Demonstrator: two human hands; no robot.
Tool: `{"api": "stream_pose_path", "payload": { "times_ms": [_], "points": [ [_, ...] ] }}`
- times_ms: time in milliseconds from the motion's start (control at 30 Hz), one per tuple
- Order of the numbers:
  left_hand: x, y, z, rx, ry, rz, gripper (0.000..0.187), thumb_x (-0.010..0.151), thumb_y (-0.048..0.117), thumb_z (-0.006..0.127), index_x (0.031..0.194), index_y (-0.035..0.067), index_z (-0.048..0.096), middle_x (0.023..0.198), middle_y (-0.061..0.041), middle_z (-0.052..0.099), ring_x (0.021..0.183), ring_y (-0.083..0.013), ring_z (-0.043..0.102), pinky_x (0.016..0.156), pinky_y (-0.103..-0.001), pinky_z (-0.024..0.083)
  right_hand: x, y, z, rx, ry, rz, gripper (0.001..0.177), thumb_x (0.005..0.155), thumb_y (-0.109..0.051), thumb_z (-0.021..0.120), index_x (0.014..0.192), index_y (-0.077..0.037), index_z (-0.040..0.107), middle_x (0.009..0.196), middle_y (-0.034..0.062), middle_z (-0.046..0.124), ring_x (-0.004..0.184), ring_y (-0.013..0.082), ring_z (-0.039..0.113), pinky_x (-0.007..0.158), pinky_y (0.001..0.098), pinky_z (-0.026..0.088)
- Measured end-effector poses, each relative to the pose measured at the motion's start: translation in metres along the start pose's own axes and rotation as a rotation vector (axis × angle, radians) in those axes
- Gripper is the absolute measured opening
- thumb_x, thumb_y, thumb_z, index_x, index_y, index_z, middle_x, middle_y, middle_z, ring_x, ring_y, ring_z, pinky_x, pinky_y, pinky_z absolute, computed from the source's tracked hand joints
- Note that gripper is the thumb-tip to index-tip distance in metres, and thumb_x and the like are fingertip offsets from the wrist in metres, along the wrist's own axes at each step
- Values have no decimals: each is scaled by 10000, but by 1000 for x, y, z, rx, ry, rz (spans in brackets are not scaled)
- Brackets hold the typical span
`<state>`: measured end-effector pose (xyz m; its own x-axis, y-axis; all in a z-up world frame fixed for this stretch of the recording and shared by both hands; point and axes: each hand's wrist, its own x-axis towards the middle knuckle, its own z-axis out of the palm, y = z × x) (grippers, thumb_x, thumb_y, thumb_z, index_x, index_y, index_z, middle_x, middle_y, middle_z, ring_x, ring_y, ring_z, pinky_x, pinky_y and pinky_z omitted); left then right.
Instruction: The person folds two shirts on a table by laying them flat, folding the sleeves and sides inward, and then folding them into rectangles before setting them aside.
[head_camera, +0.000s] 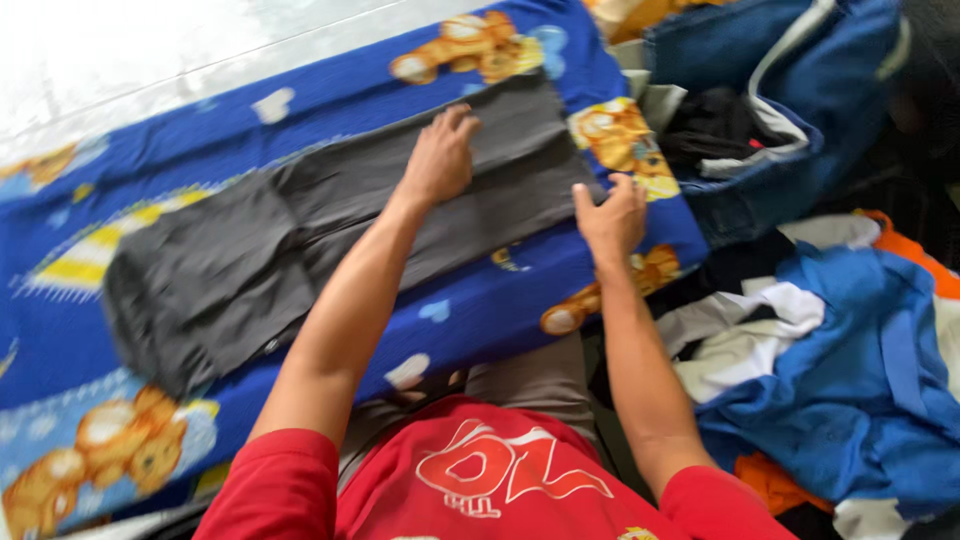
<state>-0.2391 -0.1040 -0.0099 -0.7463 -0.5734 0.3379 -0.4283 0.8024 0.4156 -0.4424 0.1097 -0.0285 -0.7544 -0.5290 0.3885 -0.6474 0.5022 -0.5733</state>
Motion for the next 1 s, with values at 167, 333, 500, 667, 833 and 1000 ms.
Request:
{"api": "stream_pose_path", "payload": {
  "times_ms": [167, 333, 500, 667, 833, 1000],
  "points": [
    [94, -11, 45, 92, -198, 32, 482, 914, -37, 566, 1375, 102, 597, 1466, -153, 535, 1358, -364, 537, 1073, -498, 476, 4, -3, -4, 28, -119, 127, 483, 784, -411, 850, 1072, -71, 662, 1001, 133, 687, 970, 346, 656, 811, 479, 513],
    [149, 0, 83, 233, -116, 153, 702, 678, -16, 712, 1354, 108, 569, 1474, -215, 446, 1361, -424, 475, 1020, -586, 431, 12, -4, -10, 14, -214, 168, 454, 779, -442, 842, 1003, -85, 672, 907, 108, 721, 917, 334, 678, 794, 478, 526],
    [186, 28, 83, 320, -477, 18, 782, 749, 16, 754, 1471, 136, 481, 1448, -165, 494, 1333, -370, 486, 1053, -568, 418, 15, -7, -5, -16, -254, 162, 421, 791, -450, 829, 937, -78, 696, 896, 141, 735, 877, 359, 688, 769, 493, 535],
    [210, 23, 108, 426, -575, 30, 745, 656, 94, 887, 1329, 26, 574, 1328, -172, 598, 1267, -350, 562, 1099, -568, 394, 14, -11, -8, 23, -280, 190, 348, 845, -413, 794, 857, -75, 712, 816, 117, 738, 839, 377, 699, 754, 514, 513],
    [218, 1, 135, 367, -456, 169, 302, 709, -2, 783, 1005, 56, 760, 1219, -176, 682, 1062, -383, 681, 914, -562, 507, 15, -10, -5, 15, -243, 179, 344, 813, -394, 798, 918, -73, 731, 822, 130, 749, 815, 387, 698, 730, 529, 499],
    [216, 7, 85, 320, -445, 175, 261, 716, 78, 775, 929, 224, 810, 938, -103, 761, 941, -338, 721, 964, -577, 466, 18, -15, -16, 94, -325, 253, 308, 817, -369, 798, 917, -84, 739, 803, 98, 768, 787, 342, 725, 735, 486, 528]
  ]
}}
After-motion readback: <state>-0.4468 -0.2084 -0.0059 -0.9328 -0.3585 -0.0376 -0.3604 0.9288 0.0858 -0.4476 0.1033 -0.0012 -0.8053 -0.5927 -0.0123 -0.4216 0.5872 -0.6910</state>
